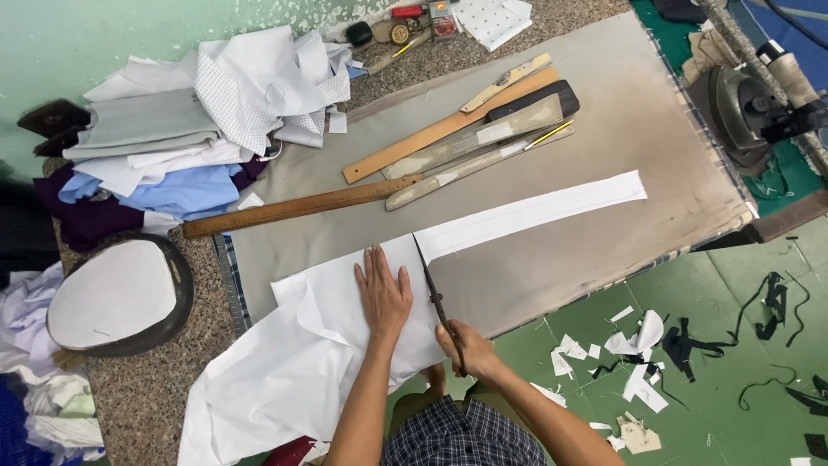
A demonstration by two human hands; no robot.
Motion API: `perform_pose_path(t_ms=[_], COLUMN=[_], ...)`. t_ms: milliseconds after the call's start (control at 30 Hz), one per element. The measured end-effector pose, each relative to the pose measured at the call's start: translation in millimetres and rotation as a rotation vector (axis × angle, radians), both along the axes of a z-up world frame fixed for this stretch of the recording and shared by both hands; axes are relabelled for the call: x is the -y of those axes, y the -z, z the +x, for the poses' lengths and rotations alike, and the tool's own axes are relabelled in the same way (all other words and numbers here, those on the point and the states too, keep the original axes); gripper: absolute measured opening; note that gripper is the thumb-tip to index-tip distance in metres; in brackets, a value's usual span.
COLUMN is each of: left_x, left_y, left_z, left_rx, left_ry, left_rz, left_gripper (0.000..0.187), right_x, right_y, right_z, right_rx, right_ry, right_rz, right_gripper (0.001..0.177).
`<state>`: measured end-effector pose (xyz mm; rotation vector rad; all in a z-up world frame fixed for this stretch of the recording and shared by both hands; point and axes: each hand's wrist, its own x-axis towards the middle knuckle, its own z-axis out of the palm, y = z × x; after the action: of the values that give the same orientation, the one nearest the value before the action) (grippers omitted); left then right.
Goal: The person marks a white fabric piece using a pencil and a wooden ruler, then cuts the fabric along the marked lines using large shears. The person handles the fabric and tools on a cluttered work table.
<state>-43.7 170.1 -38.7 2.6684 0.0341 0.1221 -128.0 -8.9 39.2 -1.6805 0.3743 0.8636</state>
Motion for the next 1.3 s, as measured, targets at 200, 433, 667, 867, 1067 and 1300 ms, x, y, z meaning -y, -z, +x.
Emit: perform_pose_path(t_ms=[200, 433, 667, 867, 1067, 1300], left_x=[0, -2, -9, 96, 231, 195], left_y=[10, 17, 8, -11, -11, 3], left_z=[-3, -6, 16, 9, 4, 41], left_rx=[0.225, 0.267, -0.1, 0.047, -0.061, -0.096], left_ry=[0.012, 0.028, -0.01, -0.066, -0.132, -0.146], left_rz=[0.064, 0.082, 0.059, 0.111, 0.192, 0.157], left_gripper=[0.06, 0.06, 0.073, 0.074, 0.079, 0.078], right_x=[24, 130, 253, 378, 472, 497], right_y=[-11, 40, 33, 44, 15, 23], right_z=[-2, -71, -101, -89, -41, 26], right_rx=[-0.008, -0.003, -0.063, -0.133, -0.193, -0.188], right_ry=[-0.203, -0.271, -0.031, 0.149, 0.134, -0.037], right_rz=[-0.03, 0.358, 0.328, 0.323, 0.303, 0.112], right_gripper=[0.079, 0.068, 0.079, 0.068, 0.044, 0.052])
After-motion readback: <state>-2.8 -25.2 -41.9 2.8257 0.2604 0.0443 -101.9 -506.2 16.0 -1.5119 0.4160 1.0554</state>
